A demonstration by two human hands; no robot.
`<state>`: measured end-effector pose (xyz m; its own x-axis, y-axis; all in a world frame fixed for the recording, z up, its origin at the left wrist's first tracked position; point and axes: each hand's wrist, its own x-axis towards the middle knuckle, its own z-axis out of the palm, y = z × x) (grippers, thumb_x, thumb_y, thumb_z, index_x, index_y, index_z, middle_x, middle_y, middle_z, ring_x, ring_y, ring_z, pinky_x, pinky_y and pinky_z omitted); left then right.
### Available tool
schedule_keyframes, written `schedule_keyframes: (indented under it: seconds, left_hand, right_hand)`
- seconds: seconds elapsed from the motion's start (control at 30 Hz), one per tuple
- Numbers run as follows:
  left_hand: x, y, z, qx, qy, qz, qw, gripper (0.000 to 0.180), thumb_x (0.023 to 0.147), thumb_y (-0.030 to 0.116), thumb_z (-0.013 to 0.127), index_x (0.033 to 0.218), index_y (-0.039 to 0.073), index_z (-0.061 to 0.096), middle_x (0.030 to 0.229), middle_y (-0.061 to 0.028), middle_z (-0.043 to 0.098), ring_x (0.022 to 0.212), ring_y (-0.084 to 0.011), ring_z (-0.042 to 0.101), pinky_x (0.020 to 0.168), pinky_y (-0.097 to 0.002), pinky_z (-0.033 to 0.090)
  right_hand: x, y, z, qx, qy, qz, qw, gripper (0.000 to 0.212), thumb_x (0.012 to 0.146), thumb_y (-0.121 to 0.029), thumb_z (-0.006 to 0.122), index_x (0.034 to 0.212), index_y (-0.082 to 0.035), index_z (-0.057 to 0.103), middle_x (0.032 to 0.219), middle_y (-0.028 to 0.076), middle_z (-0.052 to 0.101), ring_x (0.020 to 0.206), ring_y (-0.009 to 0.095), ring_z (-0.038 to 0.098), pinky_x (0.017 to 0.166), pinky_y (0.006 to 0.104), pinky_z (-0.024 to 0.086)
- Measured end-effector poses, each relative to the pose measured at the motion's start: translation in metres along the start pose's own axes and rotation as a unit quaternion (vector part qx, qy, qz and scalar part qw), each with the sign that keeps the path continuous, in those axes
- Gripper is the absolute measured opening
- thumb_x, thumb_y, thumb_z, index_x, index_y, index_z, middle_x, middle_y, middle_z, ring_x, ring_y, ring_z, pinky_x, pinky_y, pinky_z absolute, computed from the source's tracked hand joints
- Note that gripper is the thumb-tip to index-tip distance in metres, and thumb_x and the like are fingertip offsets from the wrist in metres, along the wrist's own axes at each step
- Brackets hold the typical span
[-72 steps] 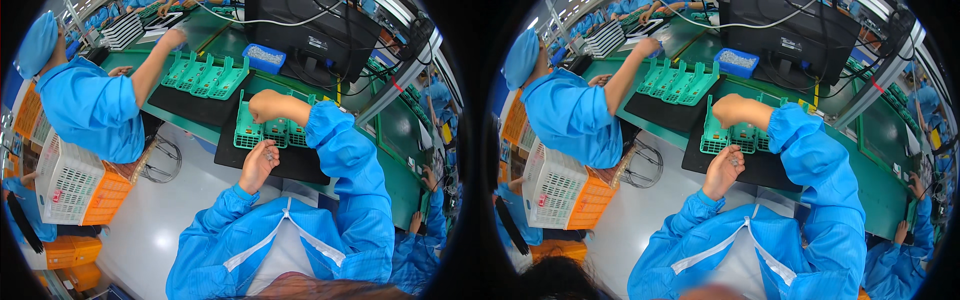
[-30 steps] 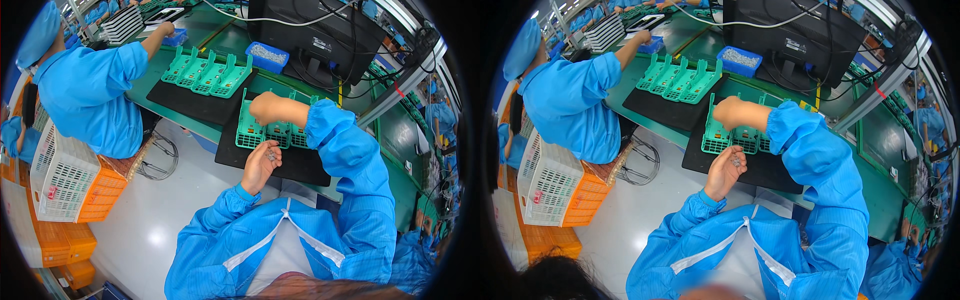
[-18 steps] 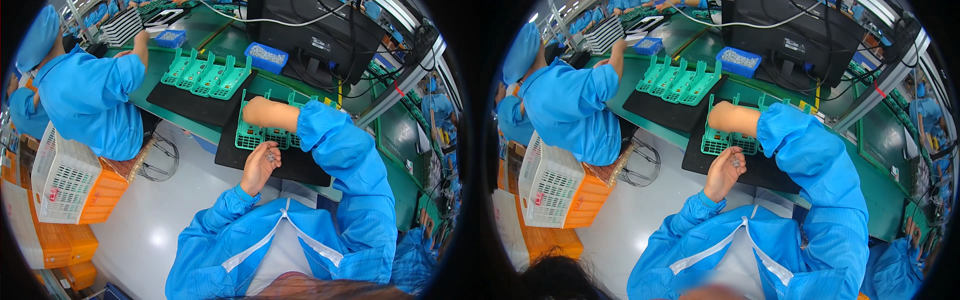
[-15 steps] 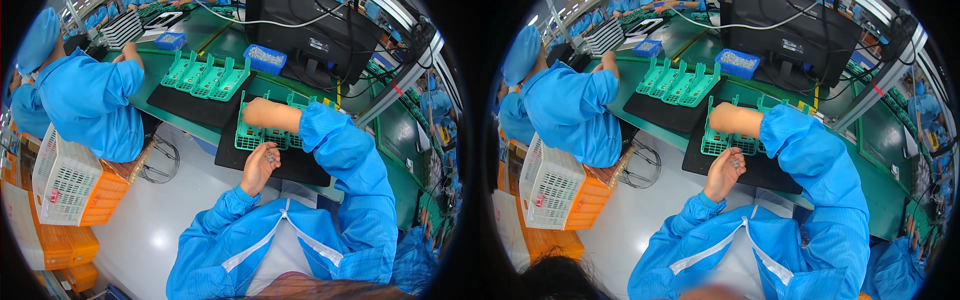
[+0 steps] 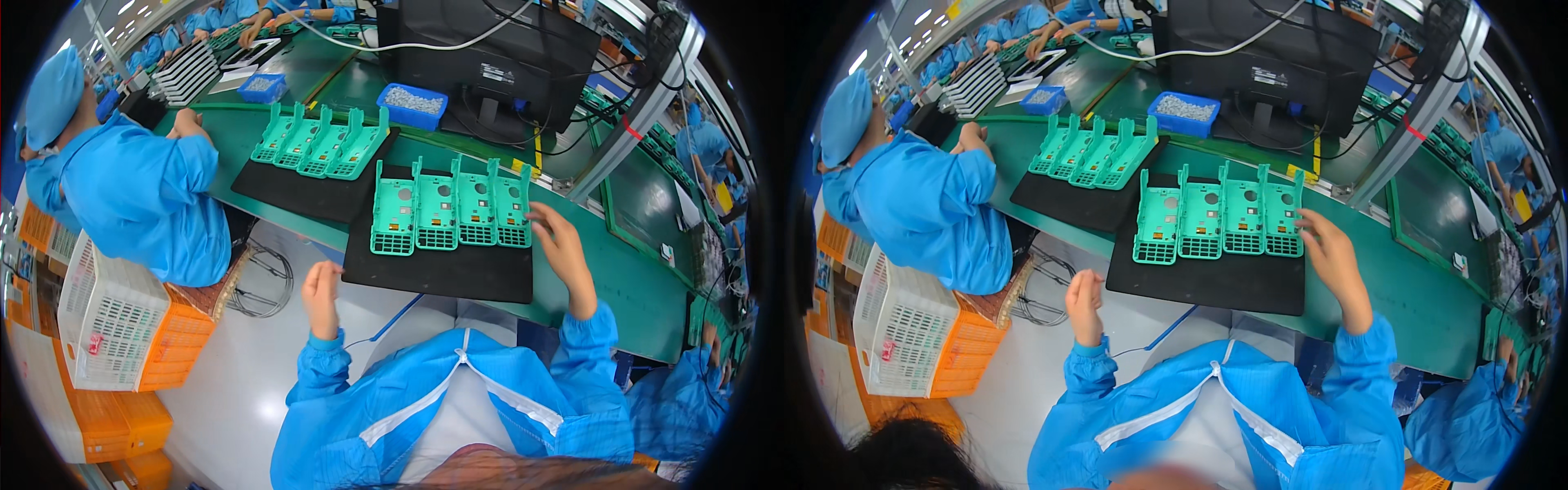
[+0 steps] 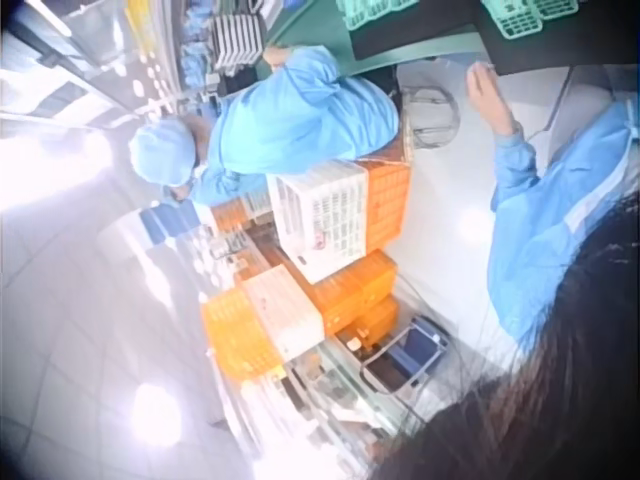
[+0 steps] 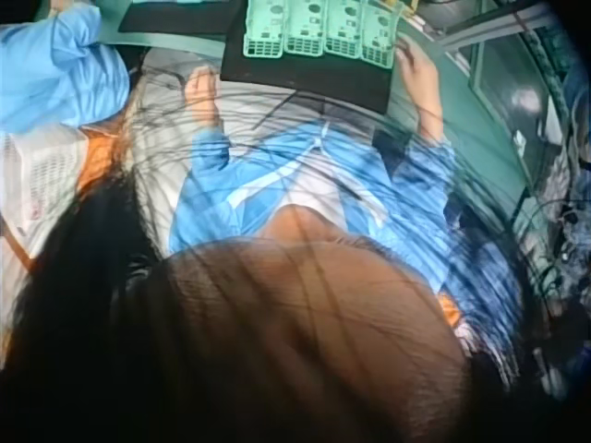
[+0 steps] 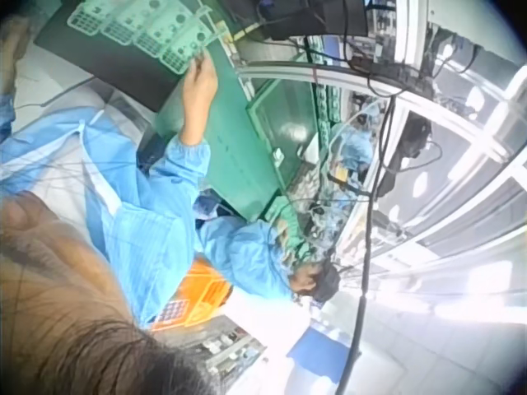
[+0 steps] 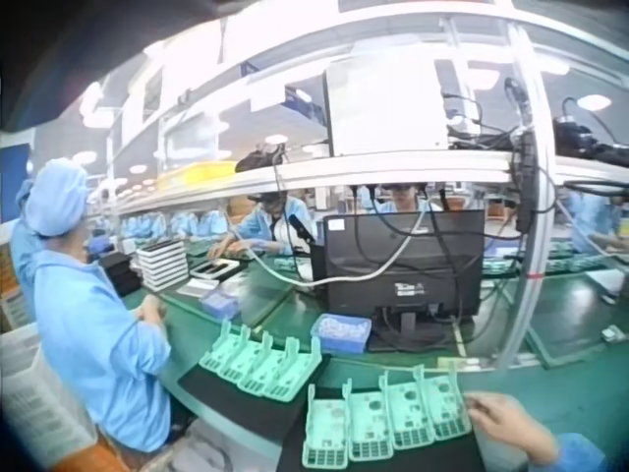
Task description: The person assembles device casings by placing plastic frames onto a work mat, inserting small components into each frame by hand, and sliding the frames down the assembly line.
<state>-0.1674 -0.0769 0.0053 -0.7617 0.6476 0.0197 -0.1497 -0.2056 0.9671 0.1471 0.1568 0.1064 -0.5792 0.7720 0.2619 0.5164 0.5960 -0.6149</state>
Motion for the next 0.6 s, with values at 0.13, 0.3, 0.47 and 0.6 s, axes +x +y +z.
schedule_keyframes:
  seconds: [0.13,0.3,0.47,0.6]
  left_hand:
    - [0.007,-0.024,-0.007,0.211,0.028,0.078,0.974,0.035,0.097,0.026,0.049,0.072,0.002,0.054,0.060,0.0033,0.038,0.057,-0.0045,0.031,0.051,-0.0236,0.024]
    - [0.007,-0.044,0.018,0.223,-0.019,0.068,0.972,0.038,0.098,0.026,0.046,0.069,0.001,0.040,0.060,-0.0006,0.033,0.059,-0.0095,0.030,0.052,-0.0297,0.026]
    - [0.000,-0.045,0.027,0.224,-0.025,0.058,0.972,0.039,0.098,0.025,0.046,0.068,0.003,0.037,0.061,0.0007,0.031,0.060,-0.0080,0.028,0.051,-0.0288,0.024]
    - [-0.009,-0.051,0.037,0.184,-0.041,0.034,0.981,0.039,0.098,0.025,0.046,0.066,0.005,0.034,0.061,0.0041,0.030,0.060,-0.0065,0.026,0.051,-0.0276,0.020]
  right_hand:
    - [-0.056,0.051,0.002,-0.106,0.060,0.044,0.992,0.048,0.086,-0.005,0.057,0.133,-0.008,0.046,0.118,0.014,0.061,0.104,0.031,0.059,0.090,0.0368,0.046]
    - [-0.065,0.045,0.025,0.254,0.068,0.098,0.960,0.050,0.089,0.005,0.050,0.137,-0.004,0.039,0.137,0.017,0.046,0.132,0.026,0.041,0.104,0.0315,0.035]
    - [-0.066,0.042,0.006,0.528,0.123,0.199,0.816,0.051,0.086,0.003,0.054,0.134,-0.006,0.041,0.142,0.018,0.040,0.128,0.024,0.042,0.103,0.0297,0.033]
    - [-0.076,0.069,0.008,0.495,0.095,0.167,0.847,0.051,0.083,0.001,0.059,0.131,-0.006,0.044,0.135,0.012,0.044,0.128,0.022,0.039,0.102,0.0304,0.035]
